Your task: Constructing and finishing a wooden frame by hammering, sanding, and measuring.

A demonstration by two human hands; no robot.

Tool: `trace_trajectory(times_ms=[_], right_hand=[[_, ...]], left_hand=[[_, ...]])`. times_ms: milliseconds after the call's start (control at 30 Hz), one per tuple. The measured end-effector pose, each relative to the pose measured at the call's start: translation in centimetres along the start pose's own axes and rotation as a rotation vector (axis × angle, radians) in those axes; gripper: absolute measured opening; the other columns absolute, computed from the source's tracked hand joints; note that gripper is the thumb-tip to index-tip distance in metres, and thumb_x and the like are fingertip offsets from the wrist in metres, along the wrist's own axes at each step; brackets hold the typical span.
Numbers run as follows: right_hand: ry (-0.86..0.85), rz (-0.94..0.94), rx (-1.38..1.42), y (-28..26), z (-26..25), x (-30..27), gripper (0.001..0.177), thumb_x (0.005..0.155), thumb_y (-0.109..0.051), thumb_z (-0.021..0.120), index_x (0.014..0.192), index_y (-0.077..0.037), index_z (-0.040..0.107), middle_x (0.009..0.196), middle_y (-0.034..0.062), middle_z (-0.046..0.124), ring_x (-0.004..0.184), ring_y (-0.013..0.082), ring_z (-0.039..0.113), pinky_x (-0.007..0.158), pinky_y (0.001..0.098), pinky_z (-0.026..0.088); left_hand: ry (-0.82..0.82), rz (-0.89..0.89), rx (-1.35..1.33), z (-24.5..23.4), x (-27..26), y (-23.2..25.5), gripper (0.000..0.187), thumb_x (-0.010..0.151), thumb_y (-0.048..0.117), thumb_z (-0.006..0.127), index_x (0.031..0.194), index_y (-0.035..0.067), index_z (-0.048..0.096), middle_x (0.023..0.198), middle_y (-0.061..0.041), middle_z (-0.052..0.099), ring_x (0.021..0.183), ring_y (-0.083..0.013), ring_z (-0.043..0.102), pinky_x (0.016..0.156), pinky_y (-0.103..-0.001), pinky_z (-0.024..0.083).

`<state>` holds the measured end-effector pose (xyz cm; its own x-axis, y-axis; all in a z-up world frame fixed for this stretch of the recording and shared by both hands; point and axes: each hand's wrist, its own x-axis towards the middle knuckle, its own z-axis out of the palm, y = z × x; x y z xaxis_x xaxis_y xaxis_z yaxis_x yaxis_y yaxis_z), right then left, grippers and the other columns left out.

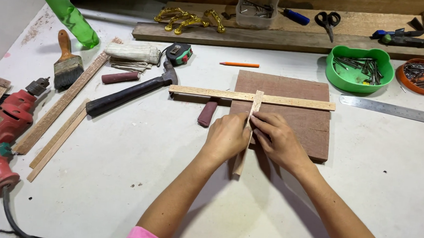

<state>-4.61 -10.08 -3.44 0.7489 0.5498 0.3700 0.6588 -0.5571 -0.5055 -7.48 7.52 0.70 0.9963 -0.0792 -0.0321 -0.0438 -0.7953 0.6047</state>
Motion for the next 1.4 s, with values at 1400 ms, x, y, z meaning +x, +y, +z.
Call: trace_trajectory(times_ms=[1400], right_hand=[[0.131, 0.085, -0.118, 10.8, -0.5, 5.4, 0.036, 0.098, -0.007, 0.067, 0.132, -0.018, 0.073, 0.113, 0.0146, 0.055, 0.104, 0.0305, 0.051, 0.093, 0.0419, 0.051]], left_hand=[[0.172, -0.015, 0.034, 5.3, 8.1, 0.1, 0.045, 0.084, 0.005, 0.070, 0.128, -0.005, 0.065, 0.087, -0.016, 0.068, 0.071, -0.0226, 0.069, 0.060, -0.035, 0.062]])
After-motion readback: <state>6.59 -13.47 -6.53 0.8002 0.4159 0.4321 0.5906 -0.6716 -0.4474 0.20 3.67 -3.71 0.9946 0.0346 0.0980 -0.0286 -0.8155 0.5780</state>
